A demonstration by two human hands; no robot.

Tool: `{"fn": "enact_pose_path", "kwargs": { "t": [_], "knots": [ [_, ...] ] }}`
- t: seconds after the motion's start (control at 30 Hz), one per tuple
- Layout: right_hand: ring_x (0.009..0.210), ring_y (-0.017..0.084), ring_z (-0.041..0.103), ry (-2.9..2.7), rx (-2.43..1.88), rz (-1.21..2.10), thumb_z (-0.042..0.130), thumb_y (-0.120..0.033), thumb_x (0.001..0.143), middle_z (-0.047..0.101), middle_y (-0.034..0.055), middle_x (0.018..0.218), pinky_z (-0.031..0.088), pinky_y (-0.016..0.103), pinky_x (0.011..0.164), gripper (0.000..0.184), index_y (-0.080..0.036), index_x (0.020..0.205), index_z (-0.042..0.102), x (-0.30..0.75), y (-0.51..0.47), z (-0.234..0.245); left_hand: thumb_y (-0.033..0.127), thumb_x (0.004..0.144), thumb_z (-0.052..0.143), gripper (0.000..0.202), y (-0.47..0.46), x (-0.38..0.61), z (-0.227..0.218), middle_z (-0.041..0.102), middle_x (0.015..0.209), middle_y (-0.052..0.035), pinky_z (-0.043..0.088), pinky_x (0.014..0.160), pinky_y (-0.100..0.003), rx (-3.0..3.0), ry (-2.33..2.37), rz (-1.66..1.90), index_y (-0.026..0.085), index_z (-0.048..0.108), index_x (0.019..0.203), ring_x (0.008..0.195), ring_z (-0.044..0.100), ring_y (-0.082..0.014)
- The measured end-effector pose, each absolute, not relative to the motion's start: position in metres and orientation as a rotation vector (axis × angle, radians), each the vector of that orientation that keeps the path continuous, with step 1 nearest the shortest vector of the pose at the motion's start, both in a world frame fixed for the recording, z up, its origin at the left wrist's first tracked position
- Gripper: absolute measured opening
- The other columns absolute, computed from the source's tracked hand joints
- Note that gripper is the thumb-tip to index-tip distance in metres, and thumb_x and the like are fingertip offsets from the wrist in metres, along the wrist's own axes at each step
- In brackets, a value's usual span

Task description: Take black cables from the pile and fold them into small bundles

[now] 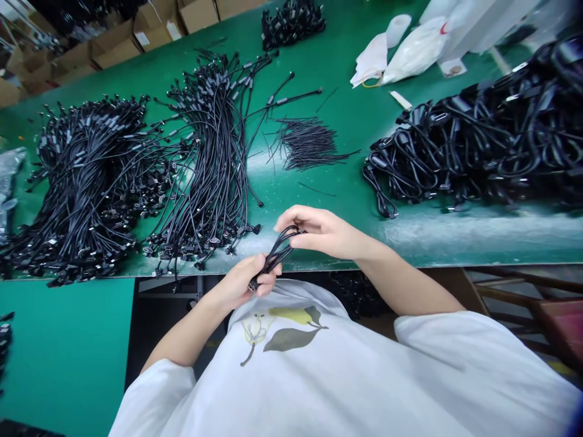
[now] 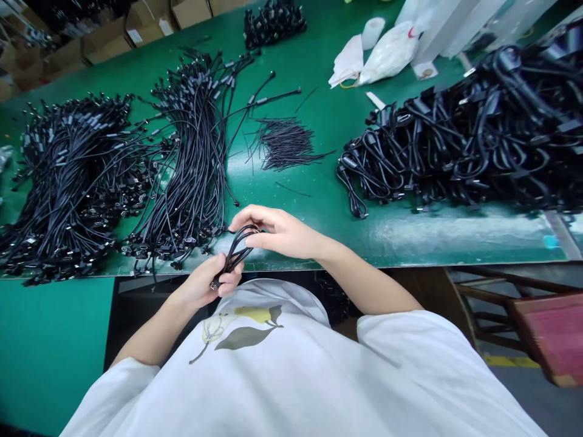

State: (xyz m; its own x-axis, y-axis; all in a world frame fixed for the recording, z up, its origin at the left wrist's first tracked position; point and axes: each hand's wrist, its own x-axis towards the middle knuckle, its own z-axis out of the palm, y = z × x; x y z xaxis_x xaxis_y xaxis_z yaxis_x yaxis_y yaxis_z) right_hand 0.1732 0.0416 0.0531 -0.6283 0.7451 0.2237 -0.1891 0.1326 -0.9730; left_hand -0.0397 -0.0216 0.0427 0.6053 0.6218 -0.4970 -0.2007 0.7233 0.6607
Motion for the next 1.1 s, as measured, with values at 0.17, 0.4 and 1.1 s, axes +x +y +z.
{"fn": "enact_pose_path", "kwargs": {
  "t": [0.17, 0.4, 1.1],
  "knots": [
    [0.092, 0.022, 0.05, -2.444, -0.604, 0.749, 0.047, -0.038, 0.098, 0.062, 0.0115, 0.101, 0.04, 0.038, 0.083, 0.038, -0.014, 0.125, 0.057, 0.183, 0.038, 0.059, 0.051, 0.076, 0.073, 0.043, -0.025, -0.041, 0.043, 0.036, 0.058, 0.0066, 0.029, 0.042, -0.018, 0.485, 0.772, 0.533, 0.01, 0.064, 0.087, 0.045, 0.037, -0.0048],
    [0.079, 0.02, 0.043, -2.751, -0.659, 0.312, 0.049, -0.044, 0.096, 0.056, 0.0092, 0.089, 0.033, 0.029, 0.062, 0.035, -0.012, 0.104, 0.059, 0.182, 0.034, 0.058, 0.046, 0.074, 0.076, 0.039, -0.027, -0.037, 0.048, 0.035, 0.058, 0.0065, 0.028, 0.043, -0.018, 0.384, 0.736, 0.483, 0.01, 0.065, 0.088, 0.046, 0.034, -0.0048],
    [0.063, 0.019, 0.048, -2.951, -0.624, -0.047, 0.038, -0.014, 0.096, 0.053, 0.0049, 0.071, 0.025, 0.032, 0.054, 0.02, -0.015, 0.083, 0.053, 0.164, -0.003, 0.022, 0.044, 0.097, 0.037, 0.03, -0.028, -0.036, 0.022, 0.054, 0.075, -0.0006, 0.036, 0.064, -0.026, 1.563, 1.09, 0.277, 0.019, 0.051, 0.087, 0.068, 0.048, -0.0151]
  ]
}}
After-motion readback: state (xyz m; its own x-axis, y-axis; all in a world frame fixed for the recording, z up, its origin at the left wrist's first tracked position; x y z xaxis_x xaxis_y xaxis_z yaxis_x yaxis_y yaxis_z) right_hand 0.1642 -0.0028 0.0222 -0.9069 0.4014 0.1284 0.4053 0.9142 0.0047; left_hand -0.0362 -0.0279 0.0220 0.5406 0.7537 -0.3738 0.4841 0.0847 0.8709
